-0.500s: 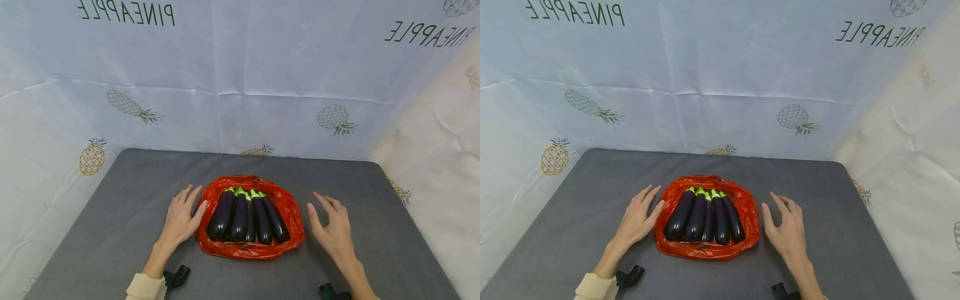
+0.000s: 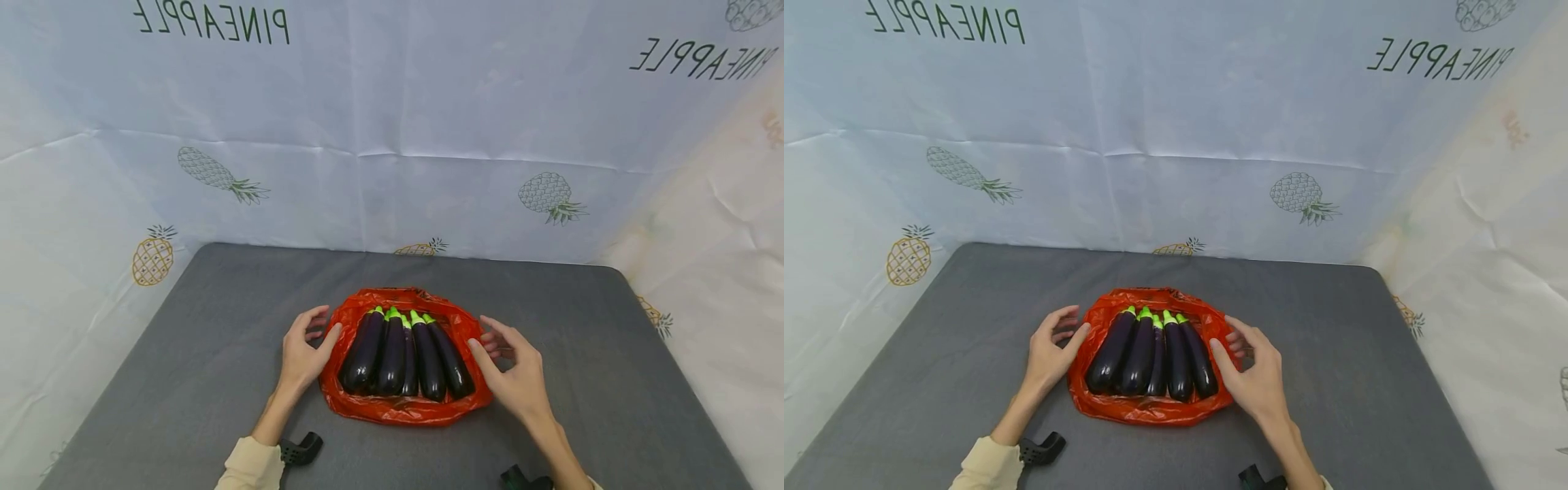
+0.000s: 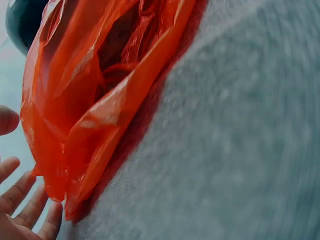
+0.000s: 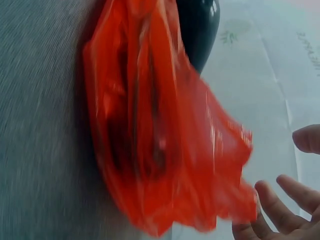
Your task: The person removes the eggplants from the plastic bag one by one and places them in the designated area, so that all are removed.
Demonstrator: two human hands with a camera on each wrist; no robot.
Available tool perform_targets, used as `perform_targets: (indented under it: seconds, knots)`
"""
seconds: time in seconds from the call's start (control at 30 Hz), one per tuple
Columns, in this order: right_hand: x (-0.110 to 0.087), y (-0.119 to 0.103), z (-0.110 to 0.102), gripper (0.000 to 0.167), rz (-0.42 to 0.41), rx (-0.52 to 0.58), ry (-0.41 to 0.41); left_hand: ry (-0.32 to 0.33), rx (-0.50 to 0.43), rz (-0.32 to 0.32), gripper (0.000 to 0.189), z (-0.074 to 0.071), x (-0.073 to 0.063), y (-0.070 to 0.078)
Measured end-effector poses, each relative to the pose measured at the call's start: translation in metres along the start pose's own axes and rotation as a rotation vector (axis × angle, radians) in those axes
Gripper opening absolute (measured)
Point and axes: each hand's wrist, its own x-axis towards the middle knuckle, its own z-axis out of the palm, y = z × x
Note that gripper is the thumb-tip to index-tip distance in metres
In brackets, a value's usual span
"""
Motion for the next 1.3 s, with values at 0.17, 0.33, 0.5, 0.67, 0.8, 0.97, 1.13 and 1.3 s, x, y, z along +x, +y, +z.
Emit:
perform_targets:
  seconds: [0.17,0.33,0.5,0.67,0.8,0.97,1.13,1.3]
  knots:
    - [0.000,-0.006,0.014,0.041,0.001,0.050,-0.059,0.037,-0.039,0.053,0.041,0.006,-0.001,-0.007]
    - [0.002,-0.014,0.028,0.042,0.000,0.101,-0.102,0.067,-0.051,0.086,0.032,0.010,-0.001,-0.012]
    - [0.005,-0.021,0.041,0.040,0.019,0.130,-0.141,0.073,-0.005,0.098,0.026,0.011,-0.001,-0.016]
    - [0.007,-0.025,0.054,0.037,0.085,0.143,-0.187,0.083,0.048,0.138,0.022,0.014,-0.001,-0.017]
    - [0.008,-0.029,0.064,0.041,0.162,0.141,-0.247,0.093,0.050,0.134,0.020,0.014,-0.002,-0.016]
    - [0.008,-0.033,0.074,0.047,0.216,0.121,-0.300,0.104,0.031,0.101,0.017,0.014,-0.002,-0.015]
    - [0.008,-0.035,0.082,0.047,0.235,0.103,-0.309,0.127,0.020,0.094,0.013,0.014,-0.002,-0.017]
    - [0.008,-0.036,0.088,0.051,0.242,0.080,-0.314,0.136,0.023,0.100,0.011,0.015,-0.002,-0.018]
